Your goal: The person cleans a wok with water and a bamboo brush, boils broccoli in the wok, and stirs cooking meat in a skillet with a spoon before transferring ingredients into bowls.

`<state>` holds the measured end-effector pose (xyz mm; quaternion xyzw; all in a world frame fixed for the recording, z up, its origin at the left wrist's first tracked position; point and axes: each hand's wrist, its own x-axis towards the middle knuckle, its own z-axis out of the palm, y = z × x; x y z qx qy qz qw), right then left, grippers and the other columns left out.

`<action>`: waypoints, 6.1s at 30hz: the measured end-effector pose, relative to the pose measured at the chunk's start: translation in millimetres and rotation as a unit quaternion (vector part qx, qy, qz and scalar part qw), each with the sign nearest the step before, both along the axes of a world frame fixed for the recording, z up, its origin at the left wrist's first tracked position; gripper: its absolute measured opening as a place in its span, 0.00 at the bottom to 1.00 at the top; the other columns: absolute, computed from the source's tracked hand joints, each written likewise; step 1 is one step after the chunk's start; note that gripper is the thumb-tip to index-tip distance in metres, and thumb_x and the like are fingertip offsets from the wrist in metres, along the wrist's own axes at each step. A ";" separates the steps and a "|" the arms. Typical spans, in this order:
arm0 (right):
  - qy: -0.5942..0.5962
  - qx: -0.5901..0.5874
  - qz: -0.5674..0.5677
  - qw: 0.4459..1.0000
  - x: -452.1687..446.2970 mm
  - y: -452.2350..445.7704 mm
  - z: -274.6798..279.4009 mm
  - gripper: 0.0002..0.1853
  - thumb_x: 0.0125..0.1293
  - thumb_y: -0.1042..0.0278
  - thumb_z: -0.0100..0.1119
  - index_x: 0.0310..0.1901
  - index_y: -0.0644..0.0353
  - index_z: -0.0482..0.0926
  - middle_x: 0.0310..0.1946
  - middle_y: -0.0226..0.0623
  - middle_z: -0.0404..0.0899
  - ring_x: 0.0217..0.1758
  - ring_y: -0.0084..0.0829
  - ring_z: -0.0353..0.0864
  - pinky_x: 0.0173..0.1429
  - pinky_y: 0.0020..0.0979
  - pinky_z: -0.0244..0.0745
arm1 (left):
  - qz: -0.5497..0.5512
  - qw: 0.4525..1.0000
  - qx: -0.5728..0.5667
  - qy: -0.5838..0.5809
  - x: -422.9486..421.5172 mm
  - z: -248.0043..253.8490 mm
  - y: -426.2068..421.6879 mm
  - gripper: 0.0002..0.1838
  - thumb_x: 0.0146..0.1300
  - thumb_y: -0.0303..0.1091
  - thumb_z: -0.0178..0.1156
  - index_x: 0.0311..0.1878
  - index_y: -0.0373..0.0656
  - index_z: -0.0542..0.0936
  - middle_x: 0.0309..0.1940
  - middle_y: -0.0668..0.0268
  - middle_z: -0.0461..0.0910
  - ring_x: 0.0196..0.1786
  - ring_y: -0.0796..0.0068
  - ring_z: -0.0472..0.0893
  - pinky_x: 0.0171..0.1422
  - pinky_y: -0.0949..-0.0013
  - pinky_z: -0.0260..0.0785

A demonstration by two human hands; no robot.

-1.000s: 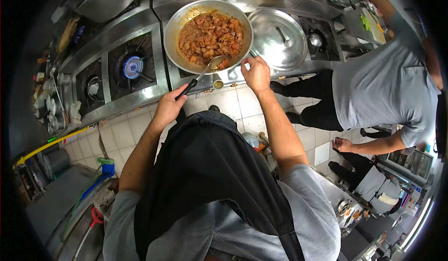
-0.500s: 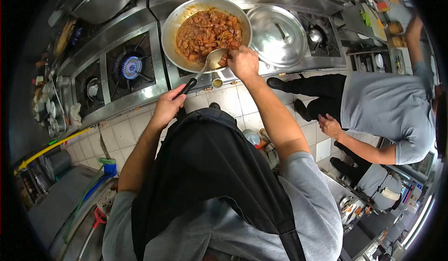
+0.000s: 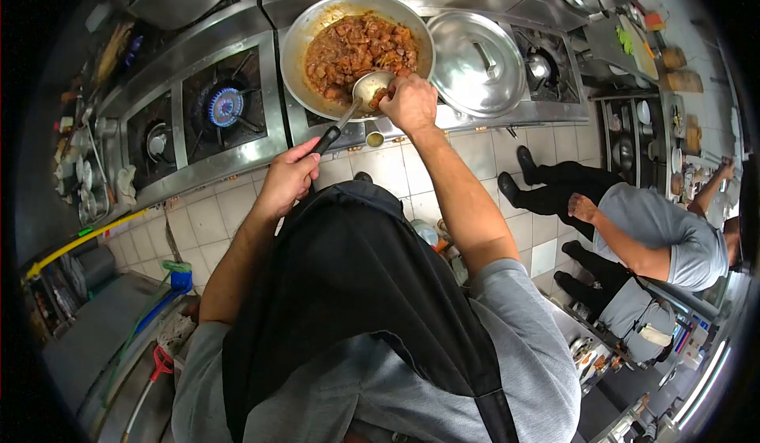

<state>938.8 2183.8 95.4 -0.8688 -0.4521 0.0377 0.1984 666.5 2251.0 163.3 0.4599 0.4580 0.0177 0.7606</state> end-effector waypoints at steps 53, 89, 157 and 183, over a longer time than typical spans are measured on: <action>-0.065 -0.049 -0.220 0.972 247.4 -64.9 -68.6 0.26 0.62 0.55 0.60 0.63 0.46 0.76 0.54 0.45 0.81 0.58 0.47 0.79 0.64 0.46 0.71 | -0.278 0.678 0.640 0.230 4.2 5.9 42.1 0.23 0.64 0.29 0.57 0.62 0.60 0.79 0.34 0.56 0.76 0.35 0.51 0.80 0.39 0.51 0.73; -0.238 -0.121 0.018 0.964 148.0 -49.2 133.4 0.10 0.53 0.62 0.66 0.37 0.52 0.87 0.41 0.38 0.81 0.49 0.41 0.80 0.51 0.45 0.73 | 0.245 0.956 0.145 -0.066 -80.4 4.7 8.4 0.26 0.73 0.28 0.48 0.73 0.40 0.65 0.23 0.74 0.66 0.16 0.90 0.55 0.16 0.80 0.46; 0.495 0.060 -0.390 0.774 -179.3 4.0 -370.5 0.15 0.73 0.50 0.55 0.54 0.44 0.73 0.52 0.22 0.78 0.55 0.28 0.76 0.53 0.41 0.63 | 0.574 0.781 -0.037 0.244 -598.4 -135.7 -177.1 0.23 0.73 0.36 0.55 0.67 0.41 0.67 0.23 0.73 0.67 0.19 0.88 0.62 0.19 0.81 0.51; 0.523 -0.022 -0.353 0.776 -192.5 -51.1 -344.6 0.49 0.67 0.44 0.62 0.78 0.47 0.41 0.68 0.36 0.71 0.58 0.38 0.77 0.44 0.38 0.66 | 0.590 0.792 0.006 0.153 -555.9 -102.9 -134.7 0.21 0.72 0.30 0.53 0.66 0.37 0.68 0.22 0.73 0.67 0.18 0.87 0.62 0.17 0.81 0.52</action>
